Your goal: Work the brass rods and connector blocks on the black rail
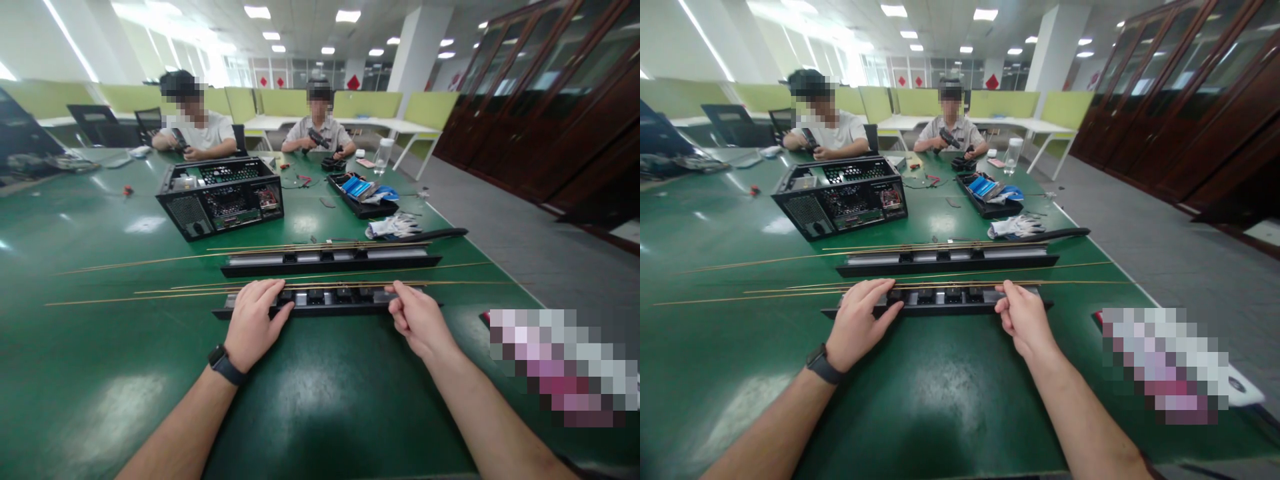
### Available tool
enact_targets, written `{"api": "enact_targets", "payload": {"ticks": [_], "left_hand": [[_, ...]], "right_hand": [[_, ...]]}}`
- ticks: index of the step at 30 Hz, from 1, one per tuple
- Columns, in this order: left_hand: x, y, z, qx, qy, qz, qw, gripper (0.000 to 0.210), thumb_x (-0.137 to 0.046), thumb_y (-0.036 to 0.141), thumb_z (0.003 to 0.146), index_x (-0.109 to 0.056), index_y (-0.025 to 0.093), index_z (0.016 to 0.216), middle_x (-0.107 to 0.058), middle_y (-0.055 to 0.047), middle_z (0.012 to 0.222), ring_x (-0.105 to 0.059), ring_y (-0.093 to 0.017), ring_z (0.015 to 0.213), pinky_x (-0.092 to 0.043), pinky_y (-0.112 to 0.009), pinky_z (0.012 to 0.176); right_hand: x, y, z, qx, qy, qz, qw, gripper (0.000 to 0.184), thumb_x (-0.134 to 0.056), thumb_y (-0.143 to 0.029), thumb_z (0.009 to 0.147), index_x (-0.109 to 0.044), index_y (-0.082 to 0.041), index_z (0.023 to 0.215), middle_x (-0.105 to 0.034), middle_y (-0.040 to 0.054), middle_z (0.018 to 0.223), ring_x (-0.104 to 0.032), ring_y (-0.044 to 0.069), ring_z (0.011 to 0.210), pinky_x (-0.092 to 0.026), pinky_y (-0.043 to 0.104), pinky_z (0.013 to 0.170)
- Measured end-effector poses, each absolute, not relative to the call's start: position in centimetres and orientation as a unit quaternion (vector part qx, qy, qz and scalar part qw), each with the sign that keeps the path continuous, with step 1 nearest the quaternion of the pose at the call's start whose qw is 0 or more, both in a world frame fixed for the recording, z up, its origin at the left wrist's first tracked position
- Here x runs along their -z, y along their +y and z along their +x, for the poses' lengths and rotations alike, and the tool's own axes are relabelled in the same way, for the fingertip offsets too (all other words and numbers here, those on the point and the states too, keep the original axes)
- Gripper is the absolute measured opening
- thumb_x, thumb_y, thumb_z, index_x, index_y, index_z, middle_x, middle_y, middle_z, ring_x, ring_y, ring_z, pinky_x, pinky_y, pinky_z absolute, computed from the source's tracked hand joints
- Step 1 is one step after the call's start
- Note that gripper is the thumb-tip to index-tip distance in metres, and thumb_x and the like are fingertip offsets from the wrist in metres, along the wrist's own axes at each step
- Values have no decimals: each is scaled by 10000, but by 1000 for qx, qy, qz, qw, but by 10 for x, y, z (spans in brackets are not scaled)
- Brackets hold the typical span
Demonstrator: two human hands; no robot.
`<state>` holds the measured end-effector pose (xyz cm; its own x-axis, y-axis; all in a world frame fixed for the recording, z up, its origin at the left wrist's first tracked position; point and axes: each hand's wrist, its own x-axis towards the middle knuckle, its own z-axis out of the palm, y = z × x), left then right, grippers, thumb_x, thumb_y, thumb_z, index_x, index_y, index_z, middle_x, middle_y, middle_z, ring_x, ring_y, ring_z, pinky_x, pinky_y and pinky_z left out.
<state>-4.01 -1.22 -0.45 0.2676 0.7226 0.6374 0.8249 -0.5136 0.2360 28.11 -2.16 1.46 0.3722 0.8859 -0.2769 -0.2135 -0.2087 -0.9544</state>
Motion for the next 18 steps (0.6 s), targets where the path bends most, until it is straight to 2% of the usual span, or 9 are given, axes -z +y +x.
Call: {"api": "enact_targets", "payload": {"ticks": [7,13,18], "left_hand": [[6,-13,-40,359,-486,-793,80,378,-657,368,967,-645,211,1311,-719,-109,1288,-662,-289,1203,-479,-502,1112],[7,-12,-40,360,-489,-792,65,383,-647,376,968,-652,220,1318,-714,-112,1303,-658,-296,1216,-479,-518,1113],[6,-13,-39,359,-488,-793,59,390,-649,358,968,-638,224,1334,-713,-108,1320,-651,-290,1243,-461,-521,1138]], "right_hand": [[-14,-23,277,-536,-292,-575,544,338,-757,-468,846,-688,-153,948,-578,-38,530,-312,44,315,-170,161,289],[-14,-20,279,-521,-265,-578,569,259,-698,-416,903,-669,-162,946,-579,-40,523,-309,47,310,-183,153,281],[-18,-22,279,-541,-267,-570,558,285,-768,-418,853,-674,-164,942,-557,-46,532,-313,40,323,-197,146,290]]}}
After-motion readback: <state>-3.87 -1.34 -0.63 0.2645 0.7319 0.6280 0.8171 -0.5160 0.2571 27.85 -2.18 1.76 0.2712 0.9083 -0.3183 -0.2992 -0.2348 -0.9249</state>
